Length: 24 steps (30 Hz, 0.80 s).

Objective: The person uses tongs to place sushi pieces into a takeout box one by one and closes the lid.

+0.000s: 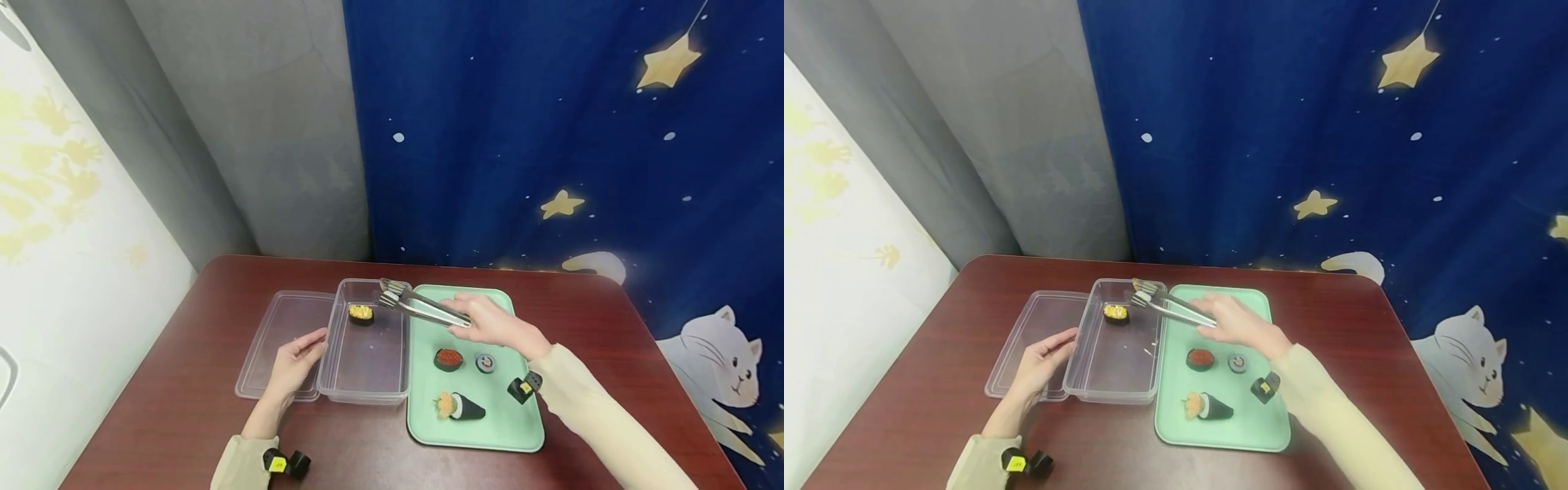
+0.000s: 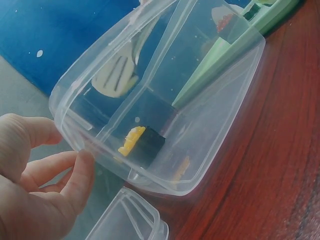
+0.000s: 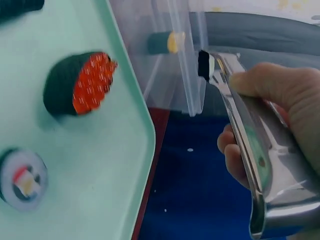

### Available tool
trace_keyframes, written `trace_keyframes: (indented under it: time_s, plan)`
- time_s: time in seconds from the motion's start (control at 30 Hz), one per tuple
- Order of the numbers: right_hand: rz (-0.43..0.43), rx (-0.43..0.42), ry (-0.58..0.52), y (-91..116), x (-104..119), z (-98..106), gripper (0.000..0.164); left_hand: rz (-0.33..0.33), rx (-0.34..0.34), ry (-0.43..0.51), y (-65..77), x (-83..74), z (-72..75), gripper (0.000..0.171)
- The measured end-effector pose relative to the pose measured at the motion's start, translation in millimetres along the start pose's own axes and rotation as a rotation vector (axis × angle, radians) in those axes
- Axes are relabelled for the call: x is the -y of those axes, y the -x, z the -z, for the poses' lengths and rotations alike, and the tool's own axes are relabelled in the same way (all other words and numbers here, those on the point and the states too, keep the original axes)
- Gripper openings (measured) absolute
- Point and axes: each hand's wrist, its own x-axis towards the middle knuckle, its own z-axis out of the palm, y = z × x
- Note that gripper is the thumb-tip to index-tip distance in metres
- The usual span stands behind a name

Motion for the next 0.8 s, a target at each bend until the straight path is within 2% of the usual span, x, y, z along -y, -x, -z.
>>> trace_keyframes:
  time_s: [0.2,0.37,0.53,0.8]
  plan:
    - [0.066,0.134,0.043,-17,-8,10,0.039,0.000,-0.002,0.012,-0.6,0.6,-0.3,0.034]
    - [0.063,0.240,0.075,-31,-9,20,0.041,-0.002,-0.004,0.008,-0.6,0.7,0.0,0.034]
    - [0.081,0.300,0.137,-44,-6,30,0.038,-0.013,-0.006,0.006,-0.8,0.5,-0.2,0.033]
    - [0.016,0.438,0.245,-60,6,35,0.041,-0.018,0.005,0.006,0.4,0.8,-0.2,0.033]
